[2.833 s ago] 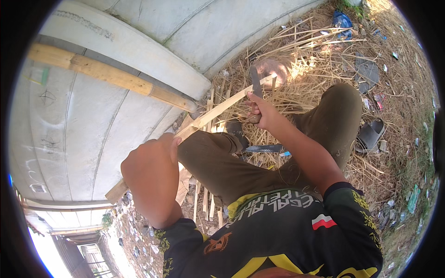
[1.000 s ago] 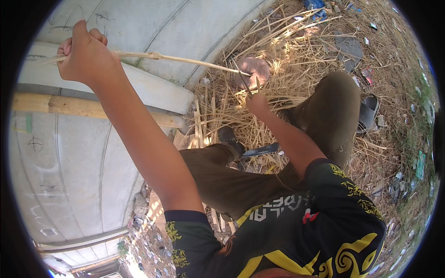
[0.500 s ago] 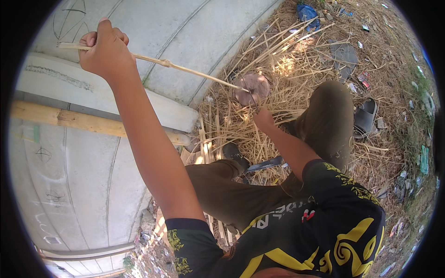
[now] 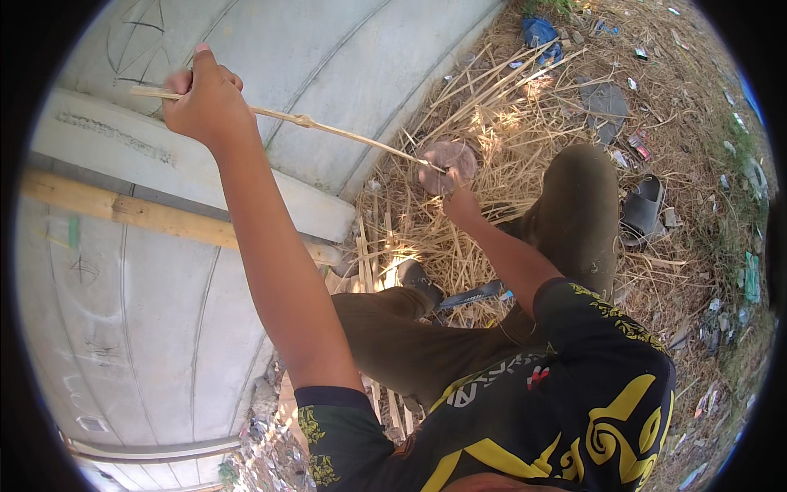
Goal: The person sits on the ground and uses a utility knife to shave and smooth a thin bamboo stick. They hold the stick against their leg and scrape the blade along its length to remove the outer layer, occasionally switching to a larger knife to split or cut the bamboo.
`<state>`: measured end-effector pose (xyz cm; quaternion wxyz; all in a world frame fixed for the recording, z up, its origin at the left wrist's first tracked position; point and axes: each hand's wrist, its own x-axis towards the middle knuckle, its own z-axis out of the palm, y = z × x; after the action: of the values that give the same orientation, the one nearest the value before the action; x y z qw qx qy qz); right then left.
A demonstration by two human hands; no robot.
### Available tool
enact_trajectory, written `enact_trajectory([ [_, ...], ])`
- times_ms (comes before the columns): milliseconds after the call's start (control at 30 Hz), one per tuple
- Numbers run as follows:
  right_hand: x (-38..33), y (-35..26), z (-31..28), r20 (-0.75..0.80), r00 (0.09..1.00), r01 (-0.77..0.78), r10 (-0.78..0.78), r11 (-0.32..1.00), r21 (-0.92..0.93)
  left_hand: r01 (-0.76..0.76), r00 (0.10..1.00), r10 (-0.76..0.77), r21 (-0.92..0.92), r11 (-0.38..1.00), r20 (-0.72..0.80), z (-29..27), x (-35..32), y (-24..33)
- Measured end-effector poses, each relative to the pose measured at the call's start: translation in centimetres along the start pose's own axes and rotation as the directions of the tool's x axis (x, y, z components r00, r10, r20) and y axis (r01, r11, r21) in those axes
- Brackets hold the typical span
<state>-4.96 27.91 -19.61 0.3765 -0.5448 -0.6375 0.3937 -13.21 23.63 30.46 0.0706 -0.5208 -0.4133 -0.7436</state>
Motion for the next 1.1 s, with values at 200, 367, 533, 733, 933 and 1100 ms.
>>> enact_trajectory([
  [200,2.9,0.6,-0.8,0.031,0.993,-0.111,0.113,0.993,-0.046,0.043,0.998,-0.045,-0.062,0.997,-0.037,0.2,0.0,-0.4],
  [367,0.8,-11.4,-4.9,0.036,0.999,0.005,-0.015,0.967,0.256,0.023,0.994,-0.024,-0.012,1.000,-0.104,-3.1,0.4,-1.0],
  [533,-0.1,-4.2,-0.9,-0.172,0.984,0.098,-0.054,0.962,0.255,0.044,0.992,-0.049,-0.042,0.998,-0.120,-1.6,0.5,-0.3],
  [733,-0.1,2.0,-0.1,0.124,0.965,-0.218,0.233,0.968,-0.123,0.062,0.995,-0.065,-0.037,0.997,-0.076,-1.4,1.1,-1.7],
  [933,1.0,-10.7,-5.5,-0.151,0.983,0.142,-0.102,0.948,0.284,0.048,0.975,-0.042,0.024,0.999,-0.216,-3.9,1.4,-1.9],
  [1100,-0.9,-5.9,-1.2,-0.134,0.986,0.128,-0.096,0.957,0.261,0.020,0.979,-0.015,0.025,0.999,-0.203,-4.5,1.6,-1.8],
])
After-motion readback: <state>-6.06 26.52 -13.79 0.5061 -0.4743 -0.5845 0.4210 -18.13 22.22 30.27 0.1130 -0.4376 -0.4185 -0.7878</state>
